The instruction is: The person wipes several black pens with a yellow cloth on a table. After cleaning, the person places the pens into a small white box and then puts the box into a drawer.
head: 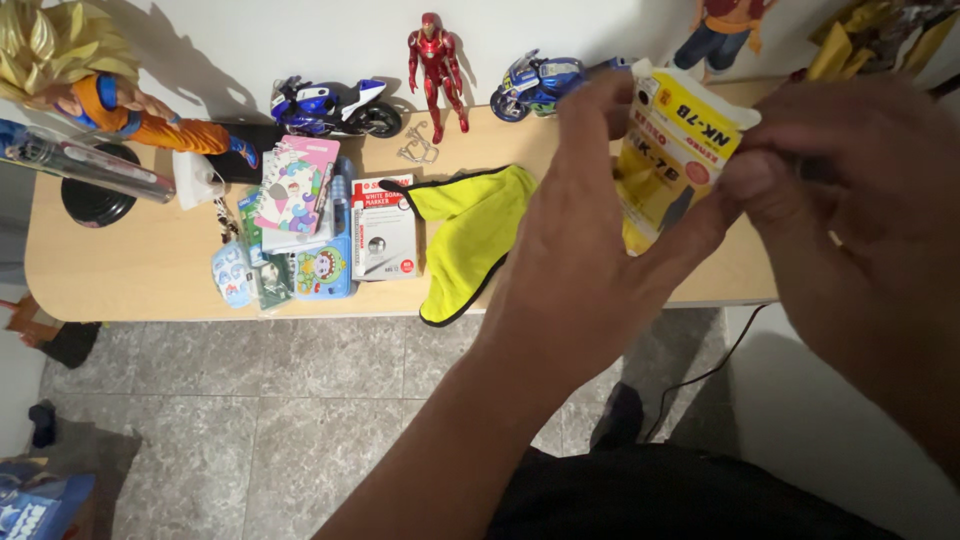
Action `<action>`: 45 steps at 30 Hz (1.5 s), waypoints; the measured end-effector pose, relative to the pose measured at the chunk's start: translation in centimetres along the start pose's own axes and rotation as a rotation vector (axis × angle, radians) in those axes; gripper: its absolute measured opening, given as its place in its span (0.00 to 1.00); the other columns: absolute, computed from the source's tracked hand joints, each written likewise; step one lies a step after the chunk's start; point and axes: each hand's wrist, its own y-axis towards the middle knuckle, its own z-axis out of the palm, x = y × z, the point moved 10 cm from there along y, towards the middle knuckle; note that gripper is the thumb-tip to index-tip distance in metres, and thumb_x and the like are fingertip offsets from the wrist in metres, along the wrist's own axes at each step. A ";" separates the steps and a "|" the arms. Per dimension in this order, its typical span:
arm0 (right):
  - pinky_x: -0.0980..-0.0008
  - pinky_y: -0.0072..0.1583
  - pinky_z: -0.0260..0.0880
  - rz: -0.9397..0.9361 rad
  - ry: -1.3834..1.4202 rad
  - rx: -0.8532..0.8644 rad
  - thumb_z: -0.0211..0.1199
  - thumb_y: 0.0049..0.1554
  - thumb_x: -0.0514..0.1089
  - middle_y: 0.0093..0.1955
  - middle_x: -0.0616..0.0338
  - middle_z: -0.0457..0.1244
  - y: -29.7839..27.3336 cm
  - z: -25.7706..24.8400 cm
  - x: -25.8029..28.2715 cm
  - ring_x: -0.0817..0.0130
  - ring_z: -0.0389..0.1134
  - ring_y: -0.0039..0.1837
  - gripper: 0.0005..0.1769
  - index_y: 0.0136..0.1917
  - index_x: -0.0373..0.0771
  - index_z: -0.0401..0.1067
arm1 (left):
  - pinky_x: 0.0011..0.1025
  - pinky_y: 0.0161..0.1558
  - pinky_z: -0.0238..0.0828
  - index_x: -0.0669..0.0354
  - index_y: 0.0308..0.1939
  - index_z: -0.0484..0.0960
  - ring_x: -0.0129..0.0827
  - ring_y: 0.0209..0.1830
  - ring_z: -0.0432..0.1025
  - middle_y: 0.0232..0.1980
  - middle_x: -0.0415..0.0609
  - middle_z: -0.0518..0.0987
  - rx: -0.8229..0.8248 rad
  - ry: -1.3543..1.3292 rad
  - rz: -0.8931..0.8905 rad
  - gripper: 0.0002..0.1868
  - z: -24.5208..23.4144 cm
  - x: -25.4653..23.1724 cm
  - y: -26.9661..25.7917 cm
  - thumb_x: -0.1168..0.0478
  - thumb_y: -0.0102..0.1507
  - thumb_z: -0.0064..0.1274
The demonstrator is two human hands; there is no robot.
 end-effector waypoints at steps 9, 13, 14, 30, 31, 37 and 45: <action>0.67 0.60 0.79 0.131 0.154 -0.017 0.55 0.68 0.36 0.64 0.48 0.61 0.6 -1.3 -2.4 0.65 0.69 0.65 0.15 0.65 0.31 0.58 | 0.33 0.58 0.79 0.55 0.70 0.58 0.41 0.59 0.76 0.61 0.54 0.77 -0.071 -0.013 0.102 0.38 -0.6 -1.2 0.8 0.52 0.67 0.67; 0.66 0.59 0.76 0.299 0.463 0.292 0.49 0.67 0.38 0.61 0.55 0.64 3.9 1.5 -7.2 0.69 0.72 0.60 0.10 0.61 0.36 0.65 | 0.34 0.60 0.75 0.56 0.66 0.60 0.43 0.60 0.76 0.60 0.54 0.76 -0.056 0.059 0.136 0.38 -1.3 -1.8 1.1 0.55 0.63 0.70; 0.65 0.59 0.76 0.274 0.412 0.307 0.48 0.68 0.38 0.61 0.54 0.64 4.0 1.4 -7.1 0.69 0.72 0.59 0.10 0.60 0.36 0.66 | 0.35 0.61 0.75 0.56 0.66 0.59 0.44 0.61 0.75 0.60 0.55 0.75 -0.066 0.075 0.161 0.38 -1.4 -2.2 1.1 0.56 0.63 0.70; 0.59 0.51 0.70 1.365 0.982 -0.063 0.51 0.70 0.45 0.45 0.53 0.60 -19.8 12.1 -22.3 0.63 0.65 0.46 0.11 0.53 0.34 0.66 | 0.36 0.59 0.75 0.48 0.73 0.63 0.42 0.61 0.74 0.64 0.52 0.74 -0.015 0.096 0.049 0.30 -1.2 -0.8 -1.1 0.55 0.70 0.61; 0.58 0.53 0.70 1.433 0.829 0.005 0.51 0.69 0.45 0.48 0.53 0.61 -23.2 12.9 -24.2 0.62 0.65 0.48 0.12 0.56 0.34 0.67 | 0.35 0.59 0.76 0.47 0.72 0.63 0.42 0.62 0.74 0.65 0.52 0.74 -0.005 0.100 0.048 0.29 -1.0 -0.8 -1.3 0.55 0.71 0.61; 0.55 0.54 0.71 1.537 0.736 0.075 0.49 0.63 0.42 0.57 0.52 0.64 -29.9 15.2 -27.6 0.57 0.67 0.53 0.22 0.70 0.43 0.65 | 0.34 0.61 0.78 0.45 0.72 0.62 0.44 0.64 0.74 0.66 0.54 0.74 0.096 0.050 0.030 0.29 1.0 -0.5 -2.4 0.56 0.71 0.60; 0.45 0.60 0.70 0.692 -0.185 0.647 0.56 0.58 0.46 0.53 0.36 0.68 -24.7 14.7 -25.8 0.40 0.70 0.57 0.32 0.74 0.42 0.56 | 0.39 0.61 0.79 0.45 0.71 0.62 0.48 0.65 0.76 0.65 0.57 0.75 0.150 0.073 -0.054 0.30 3.5 -0.5 -2.7 0.55 0.70 0.61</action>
